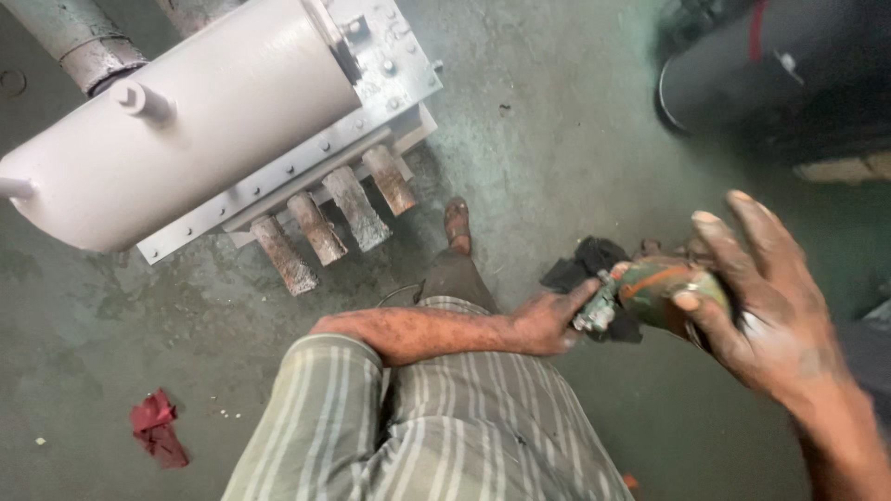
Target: The person holds a spray gun connected to a hose and applies white paint to a metal machine assembly with cylindrical components on the workshop floor, moving the gun across different surfaces. At the end the person opens the paint container lid and walks across the workshop carrying the spray gun.
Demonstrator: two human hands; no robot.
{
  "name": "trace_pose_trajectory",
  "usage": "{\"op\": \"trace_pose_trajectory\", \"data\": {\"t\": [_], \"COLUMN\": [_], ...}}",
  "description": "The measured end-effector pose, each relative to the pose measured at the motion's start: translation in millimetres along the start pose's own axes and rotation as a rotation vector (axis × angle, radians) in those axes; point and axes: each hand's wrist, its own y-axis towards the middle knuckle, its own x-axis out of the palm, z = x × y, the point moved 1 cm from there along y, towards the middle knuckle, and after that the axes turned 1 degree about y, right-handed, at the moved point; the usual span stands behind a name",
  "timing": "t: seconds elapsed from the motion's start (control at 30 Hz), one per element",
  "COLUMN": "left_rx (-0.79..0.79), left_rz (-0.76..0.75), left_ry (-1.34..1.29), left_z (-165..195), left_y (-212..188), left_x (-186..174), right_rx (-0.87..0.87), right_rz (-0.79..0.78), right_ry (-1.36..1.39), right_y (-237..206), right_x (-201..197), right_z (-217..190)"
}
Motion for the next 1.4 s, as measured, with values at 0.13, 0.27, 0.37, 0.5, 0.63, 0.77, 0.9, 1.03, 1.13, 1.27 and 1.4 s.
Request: {"op": "trace_pose_trajectory", "data": {"t": [0.13, 0.27, 0.37, 0.5, 0.63, 0.77, 0.9, 1.03, 1.13, 1.27, 1.4], "left_rx": [-0.024, 0.035, 0.11, 0.25, -0.03, -0.137, -0.165, -0.215, -0.289, -0.2, -0.231], "left_rz": [-0.041, -0.012, -0.026, 0.207, -0.023, -0.008, 0.133, 0.306, 0.388, 0.62, 0.795], "left_ry": [-0.048, -0.047, -0.05, -0.014, -0.062, -0.042, -0.008, 0.055, 0.105, 0.079, 0.028], "left_z": [-12.0, -28.5, -41.1, -37.5, -46.7, -50.4, -64.9, -82.6, -85.4, -68.2, -48.2], "left_y": [65.1, 124.0, 163.9, 195.9, 223.3, 244.8, 267.7, 310.0, 357.6, 415.8, 454.0], "left_x": [-29.2, -59.3, -80.5, -93.5, -128.0, -159.9, -173.0, -168.6, -163.1, -158.7, -156.1], "right_rx": [0.15, 0.343, 0.239, 0.307, 0.274, 0.205, -0.05, -0.296, -0.415, -0.453, -0.698], "right_rz": [0.184, 0.104, 0.041, 0.139, 0.211, 0.194, 0.258, 0.162, 0.154, 0.053, -0.066], "right_ry": [-0.04, 0.05, 0.367, 0.5, 0.566, 0.614, 0.521, 0.358, 0.371, 0.231, 0.062], "right_y": [38.4, 69.1, 102.0, 128.3, 177.9, 233.8, 280.2, 323.7, 353.3, 391.3, 421.5], "right_x": [9.8, 11.7, 15.0, 34.9, 42.9, 37.3, 27.8, 7.9, -19.6, -65.2, -81.2], "right_z": [31.4, 101.7, 161.8, 187.6, 183.4, 182.2, 189.0, 208.0, 228.3, 260.3, 288.4]}}
